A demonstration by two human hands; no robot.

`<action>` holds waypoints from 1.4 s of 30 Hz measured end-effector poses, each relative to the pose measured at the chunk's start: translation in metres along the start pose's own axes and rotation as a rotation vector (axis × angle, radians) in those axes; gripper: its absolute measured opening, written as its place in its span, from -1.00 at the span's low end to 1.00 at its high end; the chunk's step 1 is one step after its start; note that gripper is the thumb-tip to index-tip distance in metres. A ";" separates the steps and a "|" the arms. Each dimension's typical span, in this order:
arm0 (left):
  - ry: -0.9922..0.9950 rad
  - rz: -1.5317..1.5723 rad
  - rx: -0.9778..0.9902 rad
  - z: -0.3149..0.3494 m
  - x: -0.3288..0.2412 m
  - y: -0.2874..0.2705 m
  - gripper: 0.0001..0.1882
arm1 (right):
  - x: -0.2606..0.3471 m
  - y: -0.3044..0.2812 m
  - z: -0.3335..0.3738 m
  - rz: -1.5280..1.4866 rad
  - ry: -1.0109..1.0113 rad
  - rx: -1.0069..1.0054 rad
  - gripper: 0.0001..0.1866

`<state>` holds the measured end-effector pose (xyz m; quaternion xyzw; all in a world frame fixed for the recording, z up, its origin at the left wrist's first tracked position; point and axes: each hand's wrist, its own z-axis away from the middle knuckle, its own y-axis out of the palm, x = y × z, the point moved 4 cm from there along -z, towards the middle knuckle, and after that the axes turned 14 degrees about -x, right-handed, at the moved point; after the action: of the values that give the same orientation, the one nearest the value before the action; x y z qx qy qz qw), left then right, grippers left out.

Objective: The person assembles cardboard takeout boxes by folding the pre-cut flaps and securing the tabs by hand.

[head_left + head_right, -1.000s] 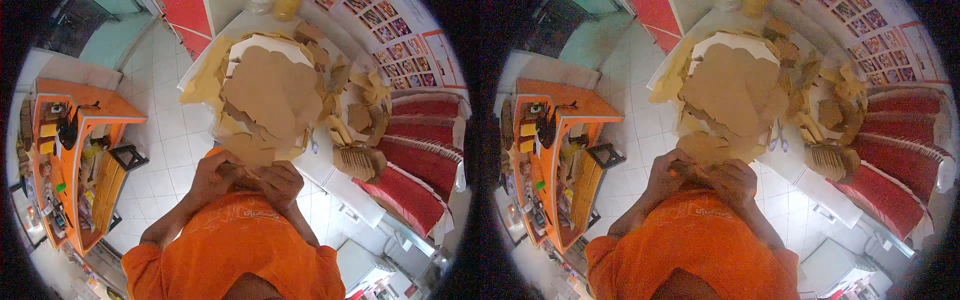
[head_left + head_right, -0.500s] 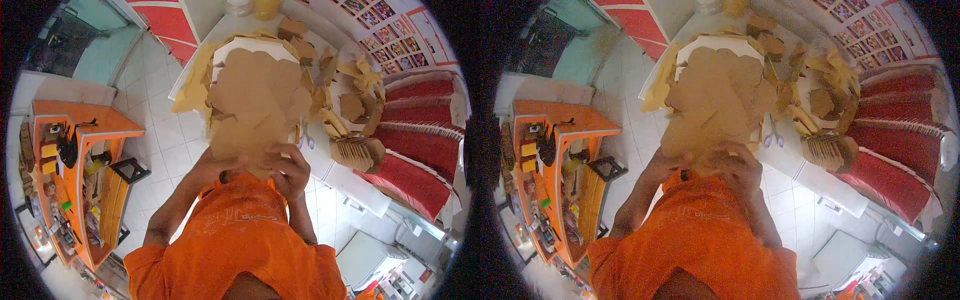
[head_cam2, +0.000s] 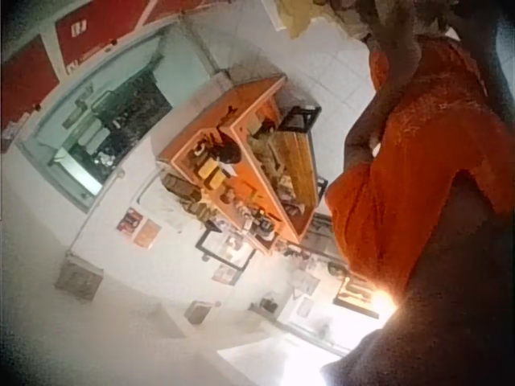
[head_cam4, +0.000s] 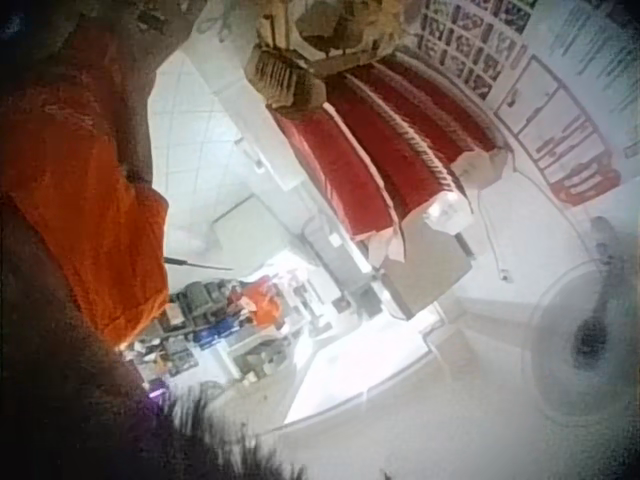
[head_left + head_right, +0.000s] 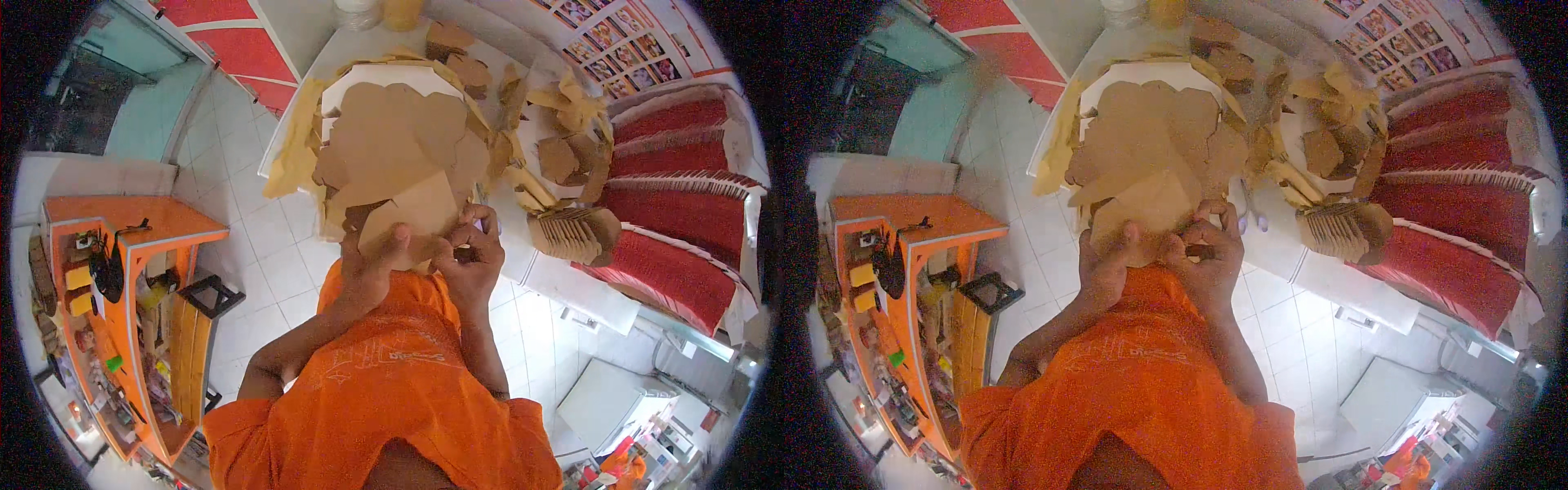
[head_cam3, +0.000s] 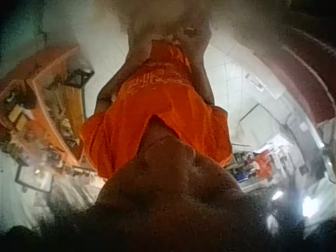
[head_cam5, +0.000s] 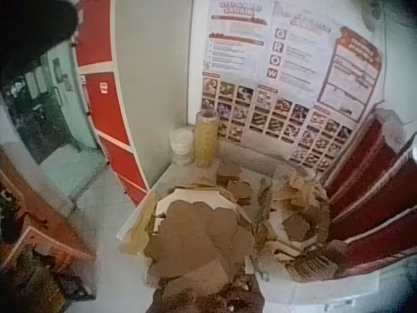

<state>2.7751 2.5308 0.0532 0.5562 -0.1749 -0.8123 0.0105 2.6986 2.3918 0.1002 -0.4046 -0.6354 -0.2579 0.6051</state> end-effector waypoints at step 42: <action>0.821 -0.684 0.595 -0.010 -0.032 0.035 -0.41 | -0.036 -0.030 -0.024 -0.020 -0.128 0.308 0.06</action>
<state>2.7898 2.5020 0.0889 0.8275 -0.1874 -0.4054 -0.3402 2.6853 2.3486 0.0730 -0.3162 -0.7086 -0.1373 0.6157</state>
